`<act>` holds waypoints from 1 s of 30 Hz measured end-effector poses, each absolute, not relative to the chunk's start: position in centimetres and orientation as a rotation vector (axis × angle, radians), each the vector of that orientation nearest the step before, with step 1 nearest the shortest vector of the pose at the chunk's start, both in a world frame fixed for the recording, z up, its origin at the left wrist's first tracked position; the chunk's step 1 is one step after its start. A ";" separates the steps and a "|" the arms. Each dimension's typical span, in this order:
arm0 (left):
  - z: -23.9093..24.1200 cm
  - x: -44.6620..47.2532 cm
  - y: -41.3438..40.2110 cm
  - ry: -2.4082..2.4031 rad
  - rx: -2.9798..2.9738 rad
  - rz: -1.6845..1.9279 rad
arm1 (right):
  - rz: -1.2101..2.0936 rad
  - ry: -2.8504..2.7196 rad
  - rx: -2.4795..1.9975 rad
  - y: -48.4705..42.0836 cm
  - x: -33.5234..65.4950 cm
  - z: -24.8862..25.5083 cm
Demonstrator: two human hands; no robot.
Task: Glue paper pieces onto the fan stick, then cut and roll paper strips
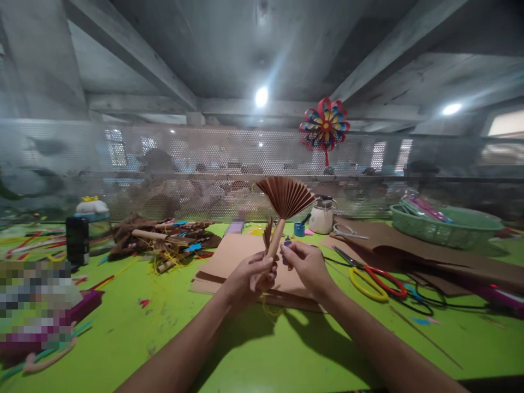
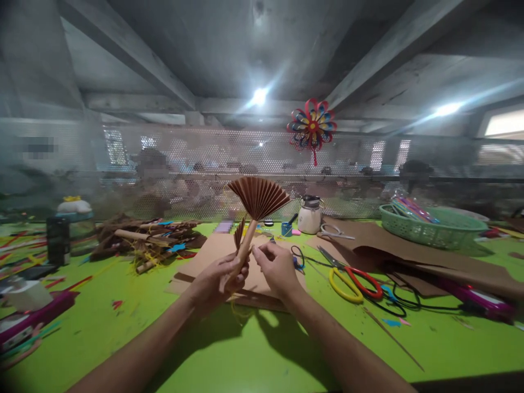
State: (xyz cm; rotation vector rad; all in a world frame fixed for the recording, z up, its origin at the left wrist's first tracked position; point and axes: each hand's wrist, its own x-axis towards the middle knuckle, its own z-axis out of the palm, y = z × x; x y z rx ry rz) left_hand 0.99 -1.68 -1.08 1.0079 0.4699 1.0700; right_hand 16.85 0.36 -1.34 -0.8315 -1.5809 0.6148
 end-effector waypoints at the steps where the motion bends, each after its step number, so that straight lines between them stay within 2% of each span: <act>1: -1.0 1.0 -1.8 0.467 1.018 1.064 | 0.611 -1.593 -0.823 0.3 16.9 -1.2; 13: -1.2 1.0 -1.6 0.653 1.063 1.091 | 0.606 -1.598 -0.993 0.8 17.0 -1.3; 17: -0.9 0.8 -1.8 0.671 1.070 1.115 | 0.968 -1.573 -0.981 1.2 17.0 -1.9; 21: -0.6 0.7 -1.9 0.602 1.091 1.039 | 1.408 -1.459 -0.716 1.1 16.9 -2.2; 26: -0.5 1.0 -2.0 0.439 1.102 0.978 | 1.549 -1.388 -0.443 0.4 16.9 -1.5; 30: -0.7 1.1 -2.2 0.386 1.095 0.951 | 1.576 -1.358 -0.397 -0.1 16.8 -1.0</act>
